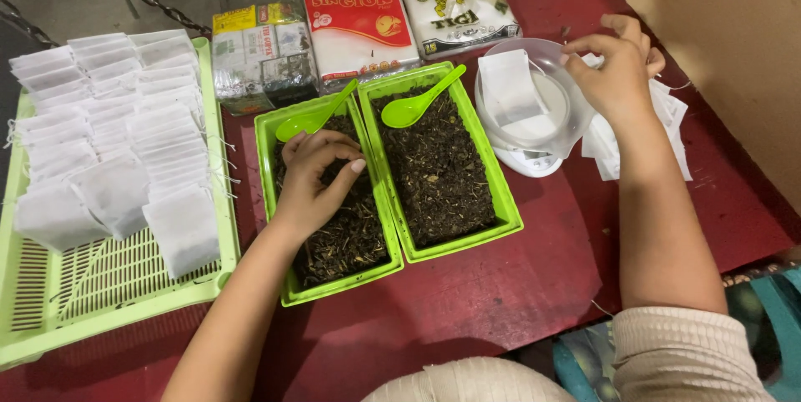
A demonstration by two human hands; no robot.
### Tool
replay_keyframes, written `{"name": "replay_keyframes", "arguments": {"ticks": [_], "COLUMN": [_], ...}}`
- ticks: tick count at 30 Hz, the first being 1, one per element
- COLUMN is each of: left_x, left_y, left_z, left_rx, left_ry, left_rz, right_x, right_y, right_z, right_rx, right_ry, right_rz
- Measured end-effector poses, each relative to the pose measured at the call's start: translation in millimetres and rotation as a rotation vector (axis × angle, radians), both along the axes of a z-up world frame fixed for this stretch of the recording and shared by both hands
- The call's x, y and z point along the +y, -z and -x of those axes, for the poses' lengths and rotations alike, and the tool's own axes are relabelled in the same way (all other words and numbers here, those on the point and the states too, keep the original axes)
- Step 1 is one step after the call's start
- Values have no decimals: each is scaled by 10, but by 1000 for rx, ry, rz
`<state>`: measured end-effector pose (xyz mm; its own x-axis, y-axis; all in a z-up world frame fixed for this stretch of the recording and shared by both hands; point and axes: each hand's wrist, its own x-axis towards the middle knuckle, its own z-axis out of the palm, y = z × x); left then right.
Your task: The person fills white tea bags with loose tea leaves using a green plastic spoon. They scoop the leaves from two green containers, pour them into the bags, and then place the filled bags into a green tray.
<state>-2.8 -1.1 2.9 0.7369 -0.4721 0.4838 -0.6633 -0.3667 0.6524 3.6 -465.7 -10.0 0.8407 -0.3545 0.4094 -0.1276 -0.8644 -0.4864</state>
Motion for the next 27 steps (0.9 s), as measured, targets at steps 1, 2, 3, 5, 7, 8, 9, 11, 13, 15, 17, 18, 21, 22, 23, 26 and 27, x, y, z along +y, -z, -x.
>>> {"name": "replay_keyframes", "arguments": {"ticks": [1, 2, 3, 5, 7, 8, 9, 11, 13, 15, 17, 18, 21, 22, 23, 26, 27], "left_x": [2, 2, 2, -1, -2, -7, -8, -13, 7, -6, -2, -10, -13, -12, -11, -19, -17], "left_y": [9, 21, 32, 21, 8, 5, -1, 15, -12, -21, -7, -2, -33, -39, -46, -72, -78], "left_z": [-8, -12, -18, -12, -3, 5, 14, 17, 4, 26, 29, 20, 28, 37, 47, 51, 58], "left_rx": [-1, -18, -34, -24, -13, -11, -9, -8, -17, -9, -25, -45, -50, -49, -46, -54, -61], "left_ry": [-2, 1, 5, 6, 7, 7, 8, 13, 4, 33, 36, 47, 52, 49, 52, 58, 58], "left_rz": [1, 1, 1, -2, -6, 4, 13, 4, -7, -12, -2, 11, -2, -1, -4, -6, -7], "right_x": [3, 4, 5, -4, 24, 51, 82, 186, 359, 545, 626, 658, 713, 709, 706, 642, 620], "right_y": [-3, -2, 0, 10, -13, -44, -77, -222, -402, -562, -585, -605, -663, -655, -647, -588, -556], "right_z": [-5, -2, 0, -1, 12, 28, 45, 111, 68, 62, -65, -129, -303, -348, -392, -509, -543], "right_rx": [-1, -3, -5, -6, -6, -7, -8, 14, 26, 242, 303, 362, 441, 442, 473, 502, 503], "right_ry": [-2, 1, 4, 0, -4, -3, -2, -50, -112, -168, -230, -282, -274, -277, -290, -312, -325], "right_rz": [1, -4, -8, -3, -1, 7, 14, 31, 49, 48, 122, 200, 288, 290, 330, 404, 436]}}
